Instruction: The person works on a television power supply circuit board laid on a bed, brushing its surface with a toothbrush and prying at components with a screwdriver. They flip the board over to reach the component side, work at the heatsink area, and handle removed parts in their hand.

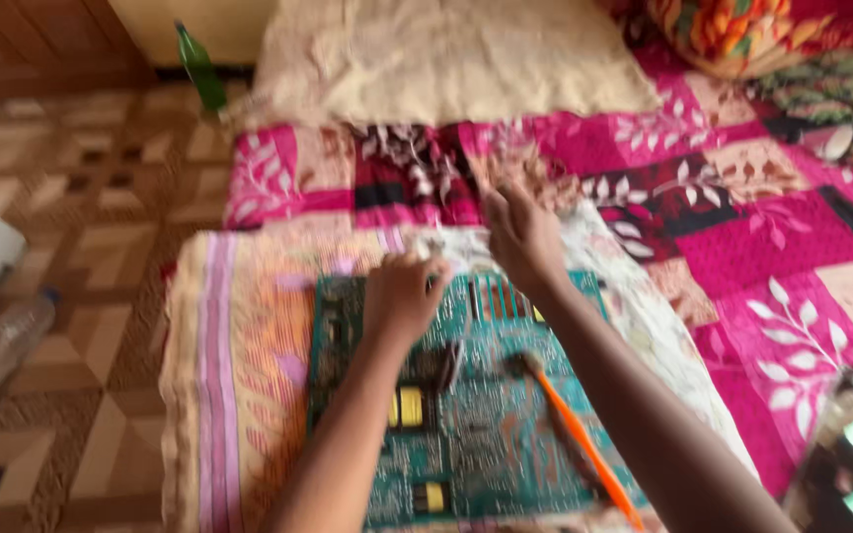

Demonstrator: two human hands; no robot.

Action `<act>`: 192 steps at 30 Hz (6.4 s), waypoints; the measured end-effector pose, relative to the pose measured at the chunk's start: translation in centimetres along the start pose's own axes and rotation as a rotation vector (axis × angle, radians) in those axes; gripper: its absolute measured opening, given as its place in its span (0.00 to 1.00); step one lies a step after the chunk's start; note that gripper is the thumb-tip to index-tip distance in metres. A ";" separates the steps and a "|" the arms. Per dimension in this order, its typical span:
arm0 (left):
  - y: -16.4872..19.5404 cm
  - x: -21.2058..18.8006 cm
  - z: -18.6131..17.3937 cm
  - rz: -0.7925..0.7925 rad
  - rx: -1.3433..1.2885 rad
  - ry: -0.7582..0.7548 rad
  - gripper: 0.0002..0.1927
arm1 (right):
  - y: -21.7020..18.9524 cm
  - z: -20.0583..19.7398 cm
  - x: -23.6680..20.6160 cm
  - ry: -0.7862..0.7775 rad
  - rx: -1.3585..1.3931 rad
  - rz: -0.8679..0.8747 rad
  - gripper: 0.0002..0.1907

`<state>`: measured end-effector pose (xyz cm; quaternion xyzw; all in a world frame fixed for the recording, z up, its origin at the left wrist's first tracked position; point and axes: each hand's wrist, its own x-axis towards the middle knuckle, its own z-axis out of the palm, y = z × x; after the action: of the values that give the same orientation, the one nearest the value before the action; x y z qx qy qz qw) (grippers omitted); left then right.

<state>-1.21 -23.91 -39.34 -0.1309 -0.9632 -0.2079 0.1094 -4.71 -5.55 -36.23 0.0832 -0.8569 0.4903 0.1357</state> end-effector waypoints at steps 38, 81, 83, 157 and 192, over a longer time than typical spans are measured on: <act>0.8 1.3 3.4 0.062 -0.161 0.063 0.15 | -0.2 -1.6 -7.8 -0.086 -0.012 -0.171 0.09; 1.0 1.2 2.2 0.056 -0.153 0.048 0.14 | 2.8 0.6 -9.2 -0.075 0.108 -0.013 0.08; 1.1 1.2 2.3 0.002 -0.144 -0.017 0.15 | 2.5 1.0 -9.3 -0.087 0.120 -0.053 0.08; -8.4 3.0 -5.1 -0.148 0.195 -0.455 0.29 | 12.9 -10.6 -17.2 -0.022 -0.018 0.794 0.16; -5.4 -18.9 -6.8 0.781 0.039 -0.012 0.05 | 15.6 -10.6 -16.8 0.016 -0.604 -0.194 0.15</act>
<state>16.04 -35.46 -40.29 -0.4867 -0.8452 -0.1317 0.1773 8.56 11.65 -49.20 0.1164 -0.9507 0.1992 0.2071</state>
